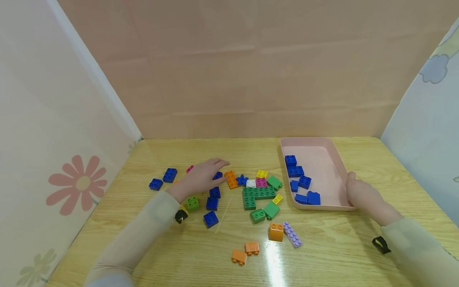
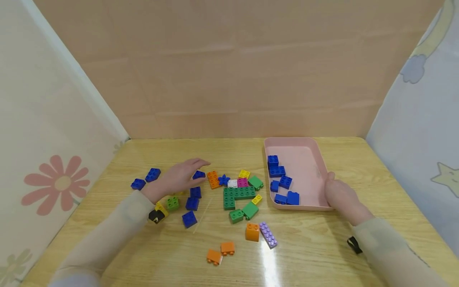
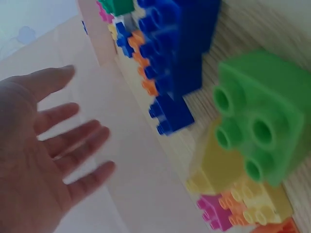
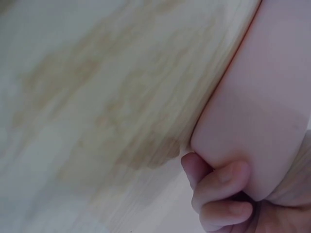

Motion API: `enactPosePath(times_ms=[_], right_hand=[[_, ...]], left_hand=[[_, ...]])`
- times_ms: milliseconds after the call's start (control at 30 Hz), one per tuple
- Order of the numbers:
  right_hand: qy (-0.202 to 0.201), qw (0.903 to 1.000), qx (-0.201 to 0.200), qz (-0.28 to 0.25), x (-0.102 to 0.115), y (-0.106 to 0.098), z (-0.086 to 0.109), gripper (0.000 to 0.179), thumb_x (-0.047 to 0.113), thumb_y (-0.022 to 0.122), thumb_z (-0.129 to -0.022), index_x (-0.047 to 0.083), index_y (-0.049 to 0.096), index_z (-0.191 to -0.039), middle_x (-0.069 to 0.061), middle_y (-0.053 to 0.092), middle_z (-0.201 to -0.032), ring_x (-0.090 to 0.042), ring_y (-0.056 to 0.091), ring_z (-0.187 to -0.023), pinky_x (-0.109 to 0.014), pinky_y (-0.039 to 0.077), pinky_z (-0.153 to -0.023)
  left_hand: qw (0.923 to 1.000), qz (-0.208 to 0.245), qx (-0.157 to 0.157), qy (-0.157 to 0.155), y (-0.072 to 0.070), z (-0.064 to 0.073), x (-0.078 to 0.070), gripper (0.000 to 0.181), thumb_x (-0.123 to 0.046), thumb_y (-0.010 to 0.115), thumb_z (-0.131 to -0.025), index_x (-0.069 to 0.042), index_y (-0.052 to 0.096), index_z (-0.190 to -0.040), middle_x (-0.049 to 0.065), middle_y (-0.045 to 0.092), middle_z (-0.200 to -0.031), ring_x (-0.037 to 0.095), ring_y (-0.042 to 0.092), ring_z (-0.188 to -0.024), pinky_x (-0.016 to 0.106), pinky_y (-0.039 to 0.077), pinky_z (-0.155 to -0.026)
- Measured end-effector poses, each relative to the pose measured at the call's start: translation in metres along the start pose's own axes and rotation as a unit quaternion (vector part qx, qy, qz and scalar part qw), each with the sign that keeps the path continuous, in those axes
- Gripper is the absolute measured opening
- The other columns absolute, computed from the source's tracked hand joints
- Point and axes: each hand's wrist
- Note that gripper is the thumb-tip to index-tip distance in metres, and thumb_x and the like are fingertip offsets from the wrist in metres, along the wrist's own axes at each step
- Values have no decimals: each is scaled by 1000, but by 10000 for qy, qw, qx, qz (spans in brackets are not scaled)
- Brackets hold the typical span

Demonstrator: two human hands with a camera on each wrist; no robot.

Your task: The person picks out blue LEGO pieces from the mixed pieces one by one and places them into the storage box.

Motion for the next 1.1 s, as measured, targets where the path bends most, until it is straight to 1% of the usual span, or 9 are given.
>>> enactPosePath(times_ms=[100, 233, 300, 367, 467, 567, 767, 933, 1100], right_hand=[[43, 10000, 4, -42, -1, 0, -1, 34, -17, 43, -80, -28, 25, -106, -7, 40, -49, -18, 40, -42, -32, 35, -40], [3, 10000, -89, 15, -2, 1, -1, 31, -17, 43, -80, -27, 26, -104, -7, 39, -49, -18, 40, -42, -32, 36, -39], [4, 10000, -80, 23, -2, 1, -1, 30, -17, 43, -80, -26, 27, -103, -6, 39, -49, -18, 39, -42, -32, 35, -40], [29, 10000, -32, 14, -1, 1, -1, 28, -17, 42, -81, -26, 26, -103, -6, 39, -50, -18, 39, -42, -32, 35, -40], [49, 10000, 17, 23, -1, 0, -1, 29, -16, 41, -82, -27, 26, -104, -6, 39, -50, -18, 39, -42, -31, 34, -40], [7, 9999, -35, 96, 0, 0, -1, 29, -16, 41, -83, -28, 27, -106, -6, 39, -49, -18, 40, -42, -32, 35, -39], [-26, 9999, -113, 125, -1, 2, -1, 29, -17, 42, -82, -28, 27, -105, -6, 40, -49, -18, 40, -41, -33, 37, -39], [-46, 9998, -133, 141, -1, 3, -1, 31, -17, 44, -80, -27, 27, -104, -6, 39, -48, -17, 39, -41, -32, 35, -39], [62, 10000, 4, 7, -2, 2, -1, 32, -17, 43, -81, -28, 26, -105, -7, 40, -49, -18, 39, -42, -31, 35, -39]], left_hand=[[9992, -69, 316, -252, 1, 0, 6, 61, -33, 63, -96, -8, 40, -147, 14, 43, -145, 31, 46, -129, 46, 40, -102], [9950, -158, 748, -635, 6, -5, 17, 70, -35, 64, -95, -9, 33, -151, 15, 39, -148, 34, 43, -131, 51, 39, -102], [9933, -182, 913, -690, 8, -8, 22, 72, -35, 65, -94, -9, 31, -152, 16, 39, -148, 36, 43, -130, 52, 40, -101], [9928, -116, 1011, -635, 10, -11, 27, 72, -31, 67, -93, -9, 32, -151, 17, 40, -147, 35, 47, -127, 51, 42, -99], [9931, 12, 1082, -462, 12, -15, 33, 68, -24, 69, -91, -9, 36, -149, 17, 43, -145, 31, 52, -121, 45, 46, -95], [9929, 131, 1130, -347, 14, -20, 37, 60, -16, 70, -90, -11, 44, -145, 13, 46, -143, 28, 53, -120, 43, 46, -95], [9909, 179, 1258, -445, 17, -24, 40, 49, -13, 69, -90, -13, 54, -137, 8, 55, -135, 25, 54, -119, 42, 43, -99], [9914, 69, 1203, -519, 19, -26, 40, 44, -13, 68, -91, -14, 56, -133, 7, 57, -131, 23, 55, -115, 42, 44, -98], [9923, 1, 1156, -442, 19, -26, 39, 42, -13, 69, -91, -13, 58, -131, 8, 59, -129, 24, 57, -113, 41, 46, -96]])
Point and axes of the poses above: each hand's wrist, its own z-axis away from the middle knuckle, its own y-axis out of the palm, x = y × z
